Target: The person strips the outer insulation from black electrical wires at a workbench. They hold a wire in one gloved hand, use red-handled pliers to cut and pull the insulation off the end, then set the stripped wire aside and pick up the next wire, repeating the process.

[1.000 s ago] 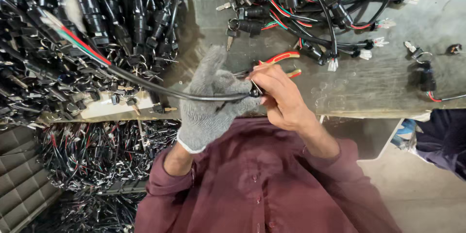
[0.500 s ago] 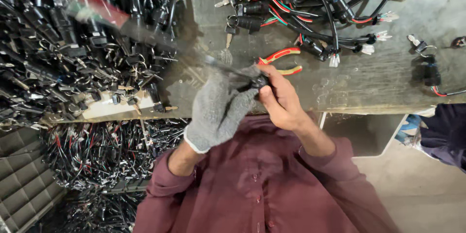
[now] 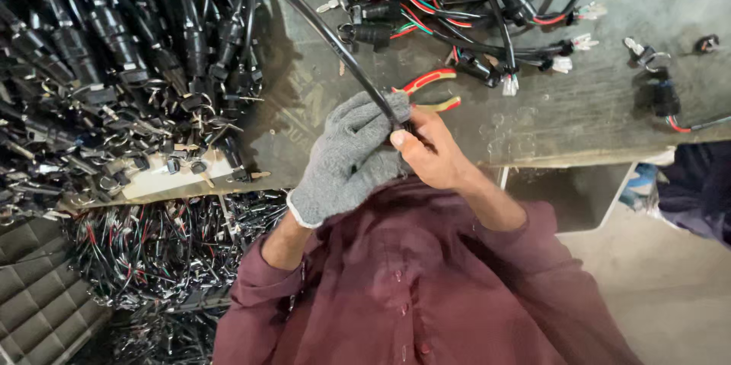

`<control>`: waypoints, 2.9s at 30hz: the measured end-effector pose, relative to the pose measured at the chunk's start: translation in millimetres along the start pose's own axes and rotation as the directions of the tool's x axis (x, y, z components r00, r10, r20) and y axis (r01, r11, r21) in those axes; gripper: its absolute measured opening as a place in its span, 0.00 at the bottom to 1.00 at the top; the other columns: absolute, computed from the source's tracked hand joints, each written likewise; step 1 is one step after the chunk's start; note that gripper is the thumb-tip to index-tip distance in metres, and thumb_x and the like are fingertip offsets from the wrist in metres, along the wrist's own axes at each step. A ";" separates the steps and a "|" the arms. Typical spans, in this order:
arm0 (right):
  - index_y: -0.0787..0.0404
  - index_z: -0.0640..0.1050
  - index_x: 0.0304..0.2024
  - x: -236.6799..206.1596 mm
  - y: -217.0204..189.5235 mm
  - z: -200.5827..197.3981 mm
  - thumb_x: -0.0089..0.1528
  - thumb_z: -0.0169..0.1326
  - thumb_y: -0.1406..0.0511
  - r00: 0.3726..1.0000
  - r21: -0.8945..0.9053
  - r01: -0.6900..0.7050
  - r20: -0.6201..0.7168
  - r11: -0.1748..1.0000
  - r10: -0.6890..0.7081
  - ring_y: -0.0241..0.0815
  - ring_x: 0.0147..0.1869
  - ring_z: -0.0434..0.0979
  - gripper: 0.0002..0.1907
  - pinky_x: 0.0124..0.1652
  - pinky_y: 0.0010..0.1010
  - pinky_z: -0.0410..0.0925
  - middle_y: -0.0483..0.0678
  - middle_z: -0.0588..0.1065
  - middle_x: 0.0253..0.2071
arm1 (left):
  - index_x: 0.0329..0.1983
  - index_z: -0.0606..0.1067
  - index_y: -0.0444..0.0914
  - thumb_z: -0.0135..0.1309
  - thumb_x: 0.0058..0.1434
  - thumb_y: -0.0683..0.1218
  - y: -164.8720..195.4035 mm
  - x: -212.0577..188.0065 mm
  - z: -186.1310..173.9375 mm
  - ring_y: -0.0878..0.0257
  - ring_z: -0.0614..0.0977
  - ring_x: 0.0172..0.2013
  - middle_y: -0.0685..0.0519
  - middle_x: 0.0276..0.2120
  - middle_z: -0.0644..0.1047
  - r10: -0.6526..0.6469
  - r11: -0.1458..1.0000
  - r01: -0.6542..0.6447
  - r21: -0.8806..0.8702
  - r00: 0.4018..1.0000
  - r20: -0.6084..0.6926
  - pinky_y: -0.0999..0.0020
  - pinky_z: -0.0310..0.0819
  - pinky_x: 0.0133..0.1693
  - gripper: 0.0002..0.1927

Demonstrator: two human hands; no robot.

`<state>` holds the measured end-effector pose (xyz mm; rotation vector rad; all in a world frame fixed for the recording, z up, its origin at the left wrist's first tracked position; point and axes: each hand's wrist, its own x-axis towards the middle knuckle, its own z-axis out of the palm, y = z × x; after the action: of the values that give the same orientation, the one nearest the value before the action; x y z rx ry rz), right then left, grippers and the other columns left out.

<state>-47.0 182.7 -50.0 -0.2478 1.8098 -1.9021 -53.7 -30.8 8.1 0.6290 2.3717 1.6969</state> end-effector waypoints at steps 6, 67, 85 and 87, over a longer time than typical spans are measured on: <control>0.64 0.65 0.67 -2.8 -0.4 -9.6 0.64 0.50 0.64 0.861 0.326 -0.293 0.498 0.899 0.100 0.32 0.46 0.74 0.29 0.46 0.27 0.71 0.44 0.76 0.46 | 0.41 0.81 0.39 0.66 0.58 0.47 1.7 -12.1 -3.9 0.46 0.72 0.63 0.52 0.47 0.76 0.012 0.940 -0.001 -0.343 0.999 0.030 0.53 0.65 0.65 0.11; 0.57 0.72 0.36 7.0 -48.5 -2.4 0.48 0.68 0.61 0.970 -0.858 0.132 0.009 0.496 -0.243 0.50 0.41 0.78 0.19 0.33 0.41 0.67 0.47 0.74 0.35 | 0.73 0.60 0.34 0.63 0.65 0.39 21.9 -43.1 31.4 0.43 0.77 0.47 0.42 0.50 0.76 -0.048 0.917 0.162 0.364 0.952 -0.303 0.51 0.72 0.49 0.36; 0.58 0.72 0.32 10.6 -29.8 16.1 0.50 0.70 0.64 0.911 -0.796 0.197 -0.067 0.572 -0.407 0.50 0.38 0.77 0.18 0.37 0.40 0.68 0.46 0.75 0.34 | 0.74 0.61 0.35 0.61 0.67 0.42 46.9 -22.7 -19.2 0.51 0.80 0.47 0.44 0.53 0.76 -0.119 0.992 0.118 -0.039 0.992 -0.038 0.61 0.76 0.50 0.35; 0.59 0.71 0.30 20.2 -20.7 9.7 0.48 0.69 0.65 0.872 -0.716 0.397 0.100 0.575 -0.479 0.51 0.40 0.79 0.17 0.42 0.50 0.65 0.46 0.75 0.33 | 0.76 0.60 0.35 0.60 0.67 0.40 46.1 -24.0 -27.0 0.60 0.81 0.41 0.51 0.46 0.78 -0.150 0.881 0.244 -0.406 0.957 0.248 0.66 0.78 0.50 0.36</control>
<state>-64.7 164.6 -33.0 -0.9729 2.7120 -1.3580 -30.7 -52.0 57.7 0.4423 1.7604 1.8715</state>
